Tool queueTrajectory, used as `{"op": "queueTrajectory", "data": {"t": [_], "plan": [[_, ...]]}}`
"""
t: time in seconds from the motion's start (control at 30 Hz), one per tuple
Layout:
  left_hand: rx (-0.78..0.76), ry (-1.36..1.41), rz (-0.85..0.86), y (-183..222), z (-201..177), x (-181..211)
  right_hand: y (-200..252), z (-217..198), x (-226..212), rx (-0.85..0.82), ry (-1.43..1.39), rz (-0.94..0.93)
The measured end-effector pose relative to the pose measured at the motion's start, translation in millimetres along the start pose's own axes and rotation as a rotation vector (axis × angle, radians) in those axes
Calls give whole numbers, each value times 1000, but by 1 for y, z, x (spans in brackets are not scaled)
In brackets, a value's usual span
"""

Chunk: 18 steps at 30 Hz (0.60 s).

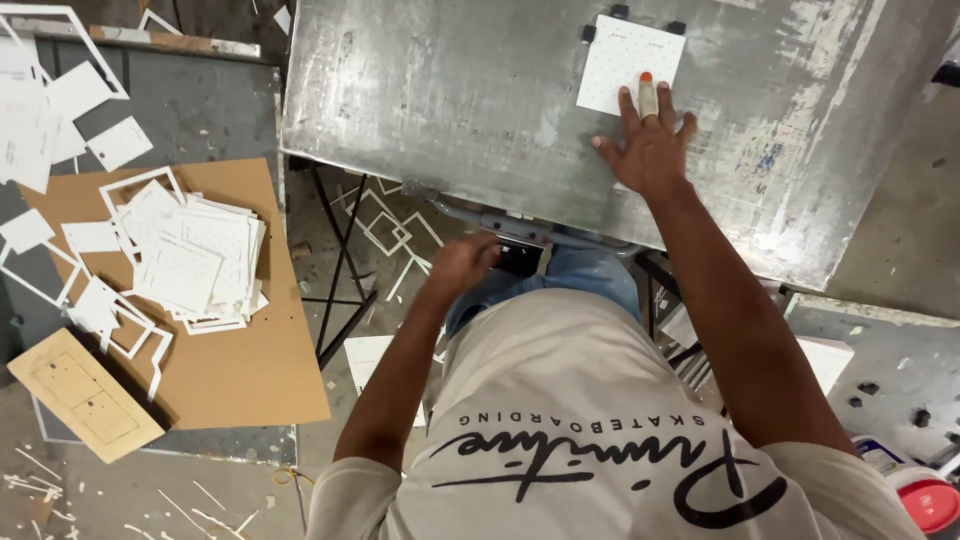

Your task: Operating a manual die-cutting press to punch shapes out of paper or cardstock sheets.

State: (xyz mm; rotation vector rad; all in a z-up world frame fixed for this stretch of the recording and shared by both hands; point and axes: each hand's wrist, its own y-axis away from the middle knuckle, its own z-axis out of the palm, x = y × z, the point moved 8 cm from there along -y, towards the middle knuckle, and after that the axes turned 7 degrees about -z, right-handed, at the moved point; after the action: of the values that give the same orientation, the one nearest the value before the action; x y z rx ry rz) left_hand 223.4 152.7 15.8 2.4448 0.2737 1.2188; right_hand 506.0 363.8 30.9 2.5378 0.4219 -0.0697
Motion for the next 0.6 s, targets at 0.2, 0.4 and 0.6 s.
{"op": "queueTrajectory", "data": {"t": [0.2, 0.4, 0.6], "plan": [[-441, 66, 156, -11, 63, 53, -17, -23, 2, 166, -39, -87], [-327, 126, 331, -29, 26, 144, 3, -1, 2, -23, 7, -4], [-113, -192, 481, -79, 37, 184, 48, 18, -10, 214, 59, -103]]}}
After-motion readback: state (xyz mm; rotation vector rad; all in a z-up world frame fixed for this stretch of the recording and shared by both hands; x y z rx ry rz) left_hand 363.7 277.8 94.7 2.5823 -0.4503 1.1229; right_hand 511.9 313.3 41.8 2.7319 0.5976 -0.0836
